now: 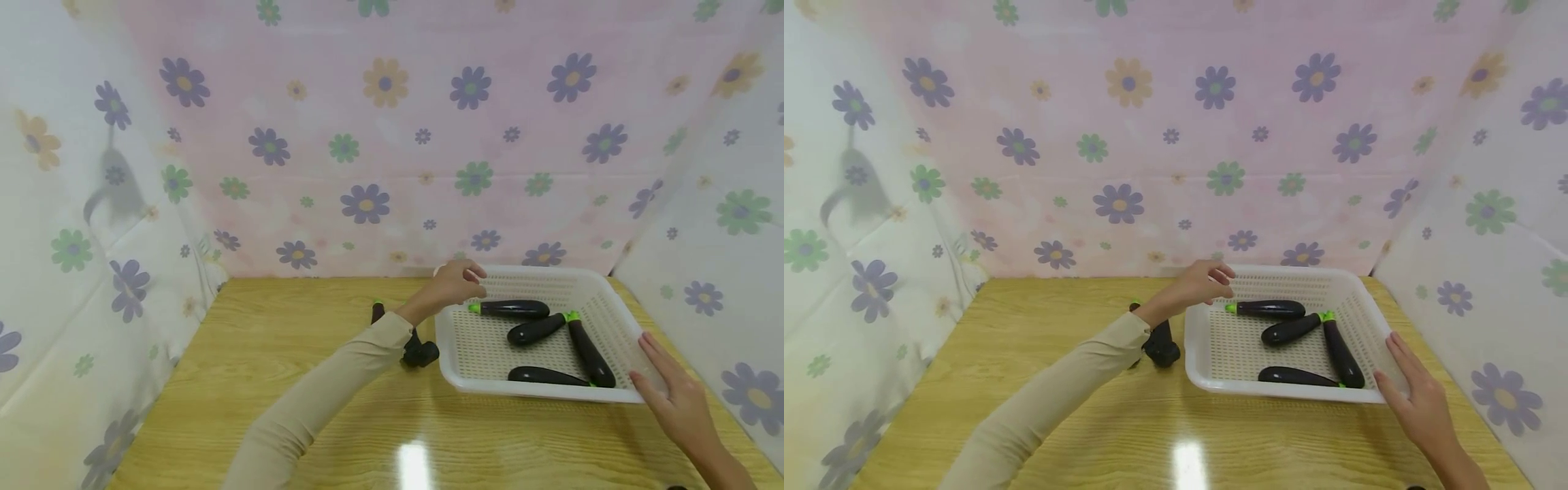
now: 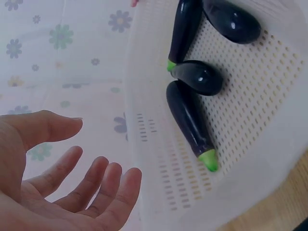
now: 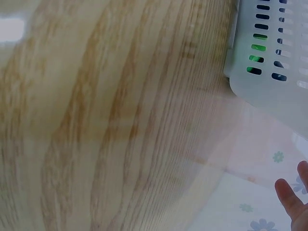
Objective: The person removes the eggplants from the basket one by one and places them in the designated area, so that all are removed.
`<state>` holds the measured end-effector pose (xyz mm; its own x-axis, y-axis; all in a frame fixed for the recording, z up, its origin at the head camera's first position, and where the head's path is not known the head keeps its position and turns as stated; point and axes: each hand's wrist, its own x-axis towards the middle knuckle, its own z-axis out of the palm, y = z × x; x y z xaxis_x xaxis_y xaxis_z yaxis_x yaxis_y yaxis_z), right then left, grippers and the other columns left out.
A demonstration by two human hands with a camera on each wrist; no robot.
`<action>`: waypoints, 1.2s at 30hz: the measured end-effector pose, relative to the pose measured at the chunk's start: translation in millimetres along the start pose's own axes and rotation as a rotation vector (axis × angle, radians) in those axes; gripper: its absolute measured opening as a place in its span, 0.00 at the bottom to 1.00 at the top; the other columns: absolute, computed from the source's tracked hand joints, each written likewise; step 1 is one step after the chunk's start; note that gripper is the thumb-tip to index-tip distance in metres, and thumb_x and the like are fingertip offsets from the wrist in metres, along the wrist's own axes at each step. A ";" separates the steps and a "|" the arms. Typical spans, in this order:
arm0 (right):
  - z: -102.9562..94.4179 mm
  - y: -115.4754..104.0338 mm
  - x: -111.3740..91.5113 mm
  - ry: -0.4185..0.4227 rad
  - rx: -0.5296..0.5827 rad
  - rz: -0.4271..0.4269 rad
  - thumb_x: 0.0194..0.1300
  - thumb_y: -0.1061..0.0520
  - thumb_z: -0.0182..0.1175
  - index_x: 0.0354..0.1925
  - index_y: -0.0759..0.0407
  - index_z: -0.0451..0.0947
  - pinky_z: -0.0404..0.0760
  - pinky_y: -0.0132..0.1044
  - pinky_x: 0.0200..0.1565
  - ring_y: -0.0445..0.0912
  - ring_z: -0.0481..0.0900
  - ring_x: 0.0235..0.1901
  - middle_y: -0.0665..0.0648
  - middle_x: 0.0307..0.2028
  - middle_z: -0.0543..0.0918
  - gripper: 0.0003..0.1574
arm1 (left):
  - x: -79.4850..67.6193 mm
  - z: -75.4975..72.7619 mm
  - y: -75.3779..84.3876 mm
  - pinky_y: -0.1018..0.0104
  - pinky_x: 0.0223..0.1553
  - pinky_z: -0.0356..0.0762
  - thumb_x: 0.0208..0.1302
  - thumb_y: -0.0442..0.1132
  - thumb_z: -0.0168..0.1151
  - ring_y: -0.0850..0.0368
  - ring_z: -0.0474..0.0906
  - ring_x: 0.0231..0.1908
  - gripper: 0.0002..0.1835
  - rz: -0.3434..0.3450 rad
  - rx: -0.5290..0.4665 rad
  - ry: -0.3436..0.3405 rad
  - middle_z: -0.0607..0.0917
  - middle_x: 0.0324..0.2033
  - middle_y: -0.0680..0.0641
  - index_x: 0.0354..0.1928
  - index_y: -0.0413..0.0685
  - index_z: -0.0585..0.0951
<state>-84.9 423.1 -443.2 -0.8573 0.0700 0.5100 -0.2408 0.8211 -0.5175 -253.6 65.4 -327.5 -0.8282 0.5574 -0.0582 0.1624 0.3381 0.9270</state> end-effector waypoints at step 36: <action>3.2 0.0 2.9 0.026 0.002 -0.022 0.62 0.65 0.58 0.68 0.58 0.64 0.43 0.22 0.62 0.24 0.50 0.63 0.46 0.70 0.59 0.36 | 65.6 89.1 -10.9 0.63 0.28 0.77 0.56 0.39 0.66 0.58 0.75 0.29 0.16 -0.001 0.181 -0.078 0.79 0.39 0.56 0.47 0.46 0.81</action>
<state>-88.8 421.5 -443.9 -0.8396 0.0666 0.5391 -0.2608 0.8212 -0.5075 -262.0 165.9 -374.5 -0.7856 0.6114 -0.0946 0.2610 0.4661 0.8454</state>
